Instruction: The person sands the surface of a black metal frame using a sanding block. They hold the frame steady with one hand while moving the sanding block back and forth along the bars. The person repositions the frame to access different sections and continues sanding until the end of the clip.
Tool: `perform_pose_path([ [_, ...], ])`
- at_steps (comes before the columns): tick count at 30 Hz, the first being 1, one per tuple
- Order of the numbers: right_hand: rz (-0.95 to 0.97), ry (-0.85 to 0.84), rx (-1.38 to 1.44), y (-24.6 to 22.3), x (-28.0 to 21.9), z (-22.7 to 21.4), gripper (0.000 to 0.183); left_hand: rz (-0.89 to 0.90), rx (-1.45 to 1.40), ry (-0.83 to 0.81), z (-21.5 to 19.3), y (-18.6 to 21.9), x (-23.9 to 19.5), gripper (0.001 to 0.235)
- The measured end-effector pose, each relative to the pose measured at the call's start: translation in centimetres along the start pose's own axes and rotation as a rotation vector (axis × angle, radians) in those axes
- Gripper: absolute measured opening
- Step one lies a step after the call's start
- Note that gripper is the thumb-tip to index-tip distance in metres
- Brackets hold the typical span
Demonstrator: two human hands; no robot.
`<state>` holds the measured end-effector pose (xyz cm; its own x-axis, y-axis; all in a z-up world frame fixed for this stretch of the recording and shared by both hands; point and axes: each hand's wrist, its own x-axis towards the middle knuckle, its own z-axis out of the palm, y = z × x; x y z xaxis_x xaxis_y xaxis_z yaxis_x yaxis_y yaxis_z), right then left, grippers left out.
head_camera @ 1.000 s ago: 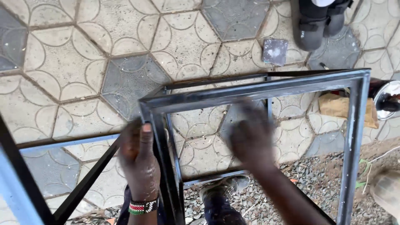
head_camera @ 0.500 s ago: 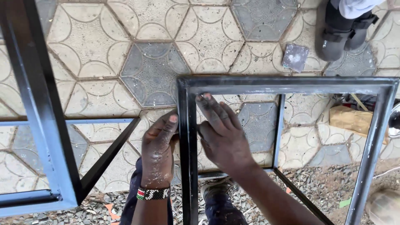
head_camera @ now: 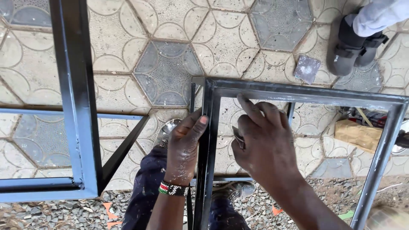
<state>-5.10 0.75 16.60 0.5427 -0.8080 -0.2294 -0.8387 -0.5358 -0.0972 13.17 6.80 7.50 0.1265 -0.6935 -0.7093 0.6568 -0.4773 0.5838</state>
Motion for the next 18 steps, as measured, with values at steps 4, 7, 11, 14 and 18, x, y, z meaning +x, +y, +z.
perform_pose_path([
  [4,-0.119,0.034,0.107,0.9,2.2,-0.3,0.022,-0.049,0.001,0.045,0.1,-0.3,0.4,0.049],
  [7,0.028,0.031,0.230,1.5,0.7,-1.7,0.012,-0.077,0.005,0.062,0.2,-0.4,0.9,0.053],
  [11,0.832,-0.111,0.636,1.1,-0.7,-2.3,0.022,-0.038,-0.059,0.005,0.6,-0.1,0.8,0.051],
  [14,0.950,0.115,1.032,0.0,-0.5,-0.3,0.023,-0.032,-0.027,-0.028,0.7,0.2,0.8,0.048],
  [18,0.608,0.159,0.625,0.0,-0.6,0.6,0.018,0.063,-0.063,-0.079,1.0,-0.2,0.1,0.026],
])
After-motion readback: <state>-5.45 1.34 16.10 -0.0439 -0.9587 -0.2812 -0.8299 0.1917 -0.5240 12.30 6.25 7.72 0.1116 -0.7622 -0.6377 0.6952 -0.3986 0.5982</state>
